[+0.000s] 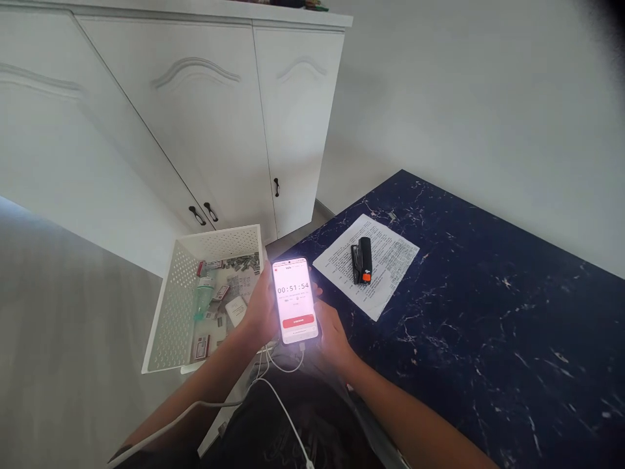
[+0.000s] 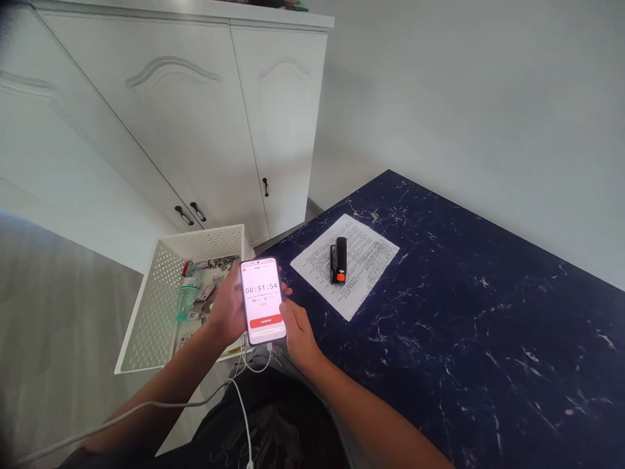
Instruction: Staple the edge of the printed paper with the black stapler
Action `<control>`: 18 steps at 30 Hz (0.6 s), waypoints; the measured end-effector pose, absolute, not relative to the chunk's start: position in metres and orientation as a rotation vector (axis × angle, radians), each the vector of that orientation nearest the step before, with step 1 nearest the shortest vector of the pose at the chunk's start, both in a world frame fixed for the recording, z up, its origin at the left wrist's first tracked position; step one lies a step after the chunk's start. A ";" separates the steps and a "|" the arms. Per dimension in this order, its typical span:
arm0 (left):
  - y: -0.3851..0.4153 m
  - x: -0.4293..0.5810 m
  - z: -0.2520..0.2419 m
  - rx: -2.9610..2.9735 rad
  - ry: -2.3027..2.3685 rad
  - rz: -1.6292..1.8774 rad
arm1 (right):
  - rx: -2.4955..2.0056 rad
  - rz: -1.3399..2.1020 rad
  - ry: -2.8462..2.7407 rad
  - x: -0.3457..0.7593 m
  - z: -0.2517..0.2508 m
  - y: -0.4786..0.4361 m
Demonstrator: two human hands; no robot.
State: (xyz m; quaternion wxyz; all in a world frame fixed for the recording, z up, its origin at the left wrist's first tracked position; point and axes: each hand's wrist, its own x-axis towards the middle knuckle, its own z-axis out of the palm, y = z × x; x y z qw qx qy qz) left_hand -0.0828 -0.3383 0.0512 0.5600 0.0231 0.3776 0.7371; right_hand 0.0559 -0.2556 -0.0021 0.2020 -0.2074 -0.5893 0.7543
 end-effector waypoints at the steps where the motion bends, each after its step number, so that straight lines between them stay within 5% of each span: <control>1: -0.340 -0.084 0.050 0.046 0.891 1.739 | -0.584 2.116 -1.657 0.056 -0.003 -0.256; 18: -0.355 -0.091 0.064 -0.078 1.008 1.763 | -0.500 2.117 -1.772 0.058 0.006 -0.262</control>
